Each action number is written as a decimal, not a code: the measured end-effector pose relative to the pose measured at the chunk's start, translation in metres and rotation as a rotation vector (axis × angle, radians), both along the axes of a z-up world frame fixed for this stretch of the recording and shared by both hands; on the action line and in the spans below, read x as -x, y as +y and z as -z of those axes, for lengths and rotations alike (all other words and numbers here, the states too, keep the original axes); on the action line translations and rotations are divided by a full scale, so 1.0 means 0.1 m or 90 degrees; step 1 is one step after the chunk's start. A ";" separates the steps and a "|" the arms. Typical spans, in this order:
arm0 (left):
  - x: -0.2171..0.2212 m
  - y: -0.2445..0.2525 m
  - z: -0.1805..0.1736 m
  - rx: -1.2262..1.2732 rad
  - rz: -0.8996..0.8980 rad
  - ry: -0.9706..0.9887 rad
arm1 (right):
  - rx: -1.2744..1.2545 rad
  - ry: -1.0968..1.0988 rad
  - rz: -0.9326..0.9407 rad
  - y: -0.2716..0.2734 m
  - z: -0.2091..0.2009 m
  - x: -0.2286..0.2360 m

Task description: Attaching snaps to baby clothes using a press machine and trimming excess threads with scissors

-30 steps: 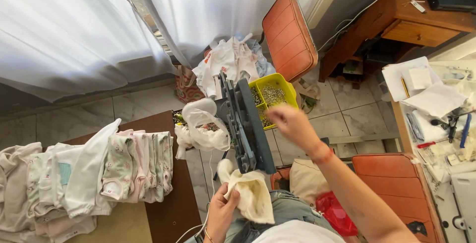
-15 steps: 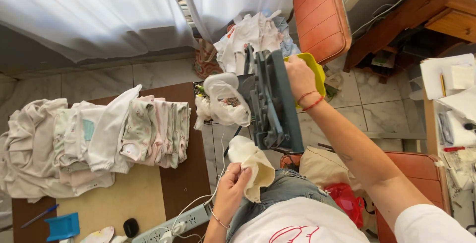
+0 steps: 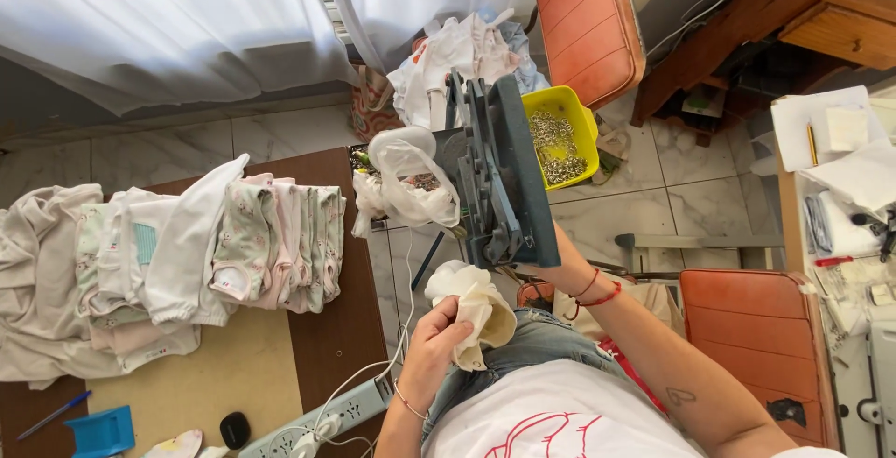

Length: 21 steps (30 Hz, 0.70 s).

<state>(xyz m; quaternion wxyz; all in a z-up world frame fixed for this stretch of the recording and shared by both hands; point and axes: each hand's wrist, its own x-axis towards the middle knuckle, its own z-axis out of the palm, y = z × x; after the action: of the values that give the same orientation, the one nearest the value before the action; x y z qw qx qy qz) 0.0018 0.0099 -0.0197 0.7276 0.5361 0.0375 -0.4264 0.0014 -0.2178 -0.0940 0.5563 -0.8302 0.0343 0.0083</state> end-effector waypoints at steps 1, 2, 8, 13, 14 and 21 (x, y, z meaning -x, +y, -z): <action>0.00 -0.01 -0.02 -0.012 0.002 -0.021 | -0.018 -0.009 -0.004 0.00 0.05 0.00; 0.00 -0.01 -0.04 -0.024 0.005 -0.040 | -0.036 -0.017 -0.007 0.00 0.11 0.03; 0.00 0.01 -0.10 -0.058 0.035 -0.108 | -0.501 0.268 0.177 0.31 -0.51 -0.04; 0.03 0.05 -0.13 -0.107 0.040 -0.112 | -0.531 0.178 0.119 0.33 -0.49 0.03; 0.01 0.02 -0.14 -0.131 0.037 -0.116 | -0.498 0.151 0.109 0.32 -0.55 0.01; 0.04 -0.07 0.00 -0.230 0.018 -0.187 | 0.367 -0.137 0.142 -0.59 -0.73 -0.42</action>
<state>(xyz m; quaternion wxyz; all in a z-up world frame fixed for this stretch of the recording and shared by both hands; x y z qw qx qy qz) -0.0024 0.0026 -0.0194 0.6113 0.7145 -0.0003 -0.3402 0.0438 -0.2770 -0.0212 0.2962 -0.9408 0.0673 -0.1506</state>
